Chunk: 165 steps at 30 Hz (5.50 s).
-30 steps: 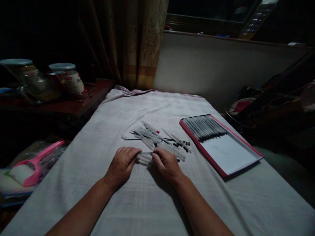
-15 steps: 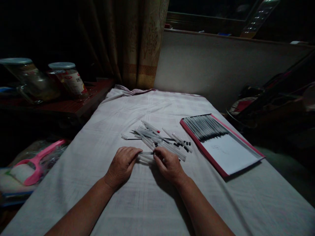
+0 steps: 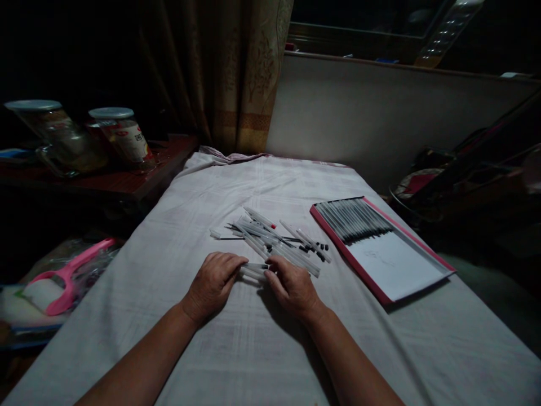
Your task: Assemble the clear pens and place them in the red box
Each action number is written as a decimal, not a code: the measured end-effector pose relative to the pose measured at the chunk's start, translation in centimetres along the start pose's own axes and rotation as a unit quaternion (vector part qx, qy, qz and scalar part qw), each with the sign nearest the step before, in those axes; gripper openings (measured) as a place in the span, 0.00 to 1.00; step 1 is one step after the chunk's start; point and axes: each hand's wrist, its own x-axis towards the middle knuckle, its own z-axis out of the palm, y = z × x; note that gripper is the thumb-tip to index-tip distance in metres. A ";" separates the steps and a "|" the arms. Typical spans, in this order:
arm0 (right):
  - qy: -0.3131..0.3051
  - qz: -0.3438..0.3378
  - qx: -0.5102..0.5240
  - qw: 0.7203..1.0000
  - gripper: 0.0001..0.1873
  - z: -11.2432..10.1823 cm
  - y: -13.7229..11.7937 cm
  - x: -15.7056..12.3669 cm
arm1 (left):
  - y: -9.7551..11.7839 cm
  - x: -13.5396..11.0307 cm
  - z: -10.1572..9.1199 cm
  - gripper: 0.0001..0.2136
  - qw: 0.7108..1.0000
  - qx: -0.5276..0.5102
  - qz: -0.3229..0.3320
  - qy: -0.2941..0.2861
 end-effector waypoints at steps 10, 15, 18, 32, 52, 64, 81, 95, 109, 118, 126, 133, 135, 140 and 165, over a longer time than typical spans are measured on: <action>-0.024 -0.005 -0.052 0.998 0.15 -0.4 -0.6 -0.5 | 0.1 0.0 0.0 0.10 1.000 -0.017 0.004 -0.020; -0.015 0.046 -0.002 0.999 0.21 -0.1 -0.9 -0.9 | 0.0 -0.1 0.0 0.12 0.999 -0.025 0.038 -0.004; -0.018 0.106 0.083 0.991 0.25 -0.1 -1.2 -1.2 | -0.1 -0.1 0.0 0.13 0.997 -0.024 0.064 0.027; 0.058 0.094 0.040 0.993 0.11 -1.4 -0.2 -2.3 | -2.1 2.0 -0.9 0.13 0.993 0.083 0.049 -0.069; 0.179 0.172 0.175 0.953 0.15 -2.0 0.1 -3.1 | -3.4 3.4 -2.0 0.17 0.957 -0.109 -0.268 0.023; 0.178 0.129 0.186 0.958 0.11 -2.7 -1.7 -3.3 | 2.9 2.5 0.8 0.25 0.673 -0.572 -0.461 0.088; -0.019 0.227 0.214 0.950 0.15 -3.5 0.3 -3.5 | 3.0 1.7 1.5 0.26 0.728 -0.507 -0.461 0.011; -0.097 0.186 0.171 0.963 0.17 -3.4 0.7 -3.5 | 3.5 1.6 2.0 0.20 0.739 -0.479 -0.473 -0.013; -0.047 0.178 0.128 0.975 0.15 -4.7 0.6 -2.8 | 3.8 2.1 2.4 0.28 0.734 -0.503 -0.455 0.021; 0.294 0.356 -0.143 0.876 0.17 -13.5 13.1 2.7 | 3.0 2.3 1.8 0.32 0.719 -0.527 -0.452 0.033; 0.138 0.476 -0.267 0.827 0.23 -12.9 15.4 4.5 | 3.0 2.3 1.8 0.27 0.719 -0.534 -0.445 0.019; 0.084 0.454 -0.294 0.837 0.22 -12.5 15.2 4.4 | 2.8 2.2 1.8 0.27 0.716 -0.541 -0.440 0.019; 0.083 0.451 -0.294 0.839 0.22 -12.7 14.7 4.5 | 2.8 2.2 1.9 0.26 0.716 -0.544 -0.438 0.020; 0.140 0.308 -0.264 0.903 0.21 -12.0 11.3 3.9 | 3.1 2.0 2.1 0.23 0.743 -0.519 -0.422 0.025; -0.181 0.323 -0.311 0.875 0.14 -8.6 4.9 1.3 | 3.1 1.2 2.9 0.10 0.982 -0.139 -0.122 -0.027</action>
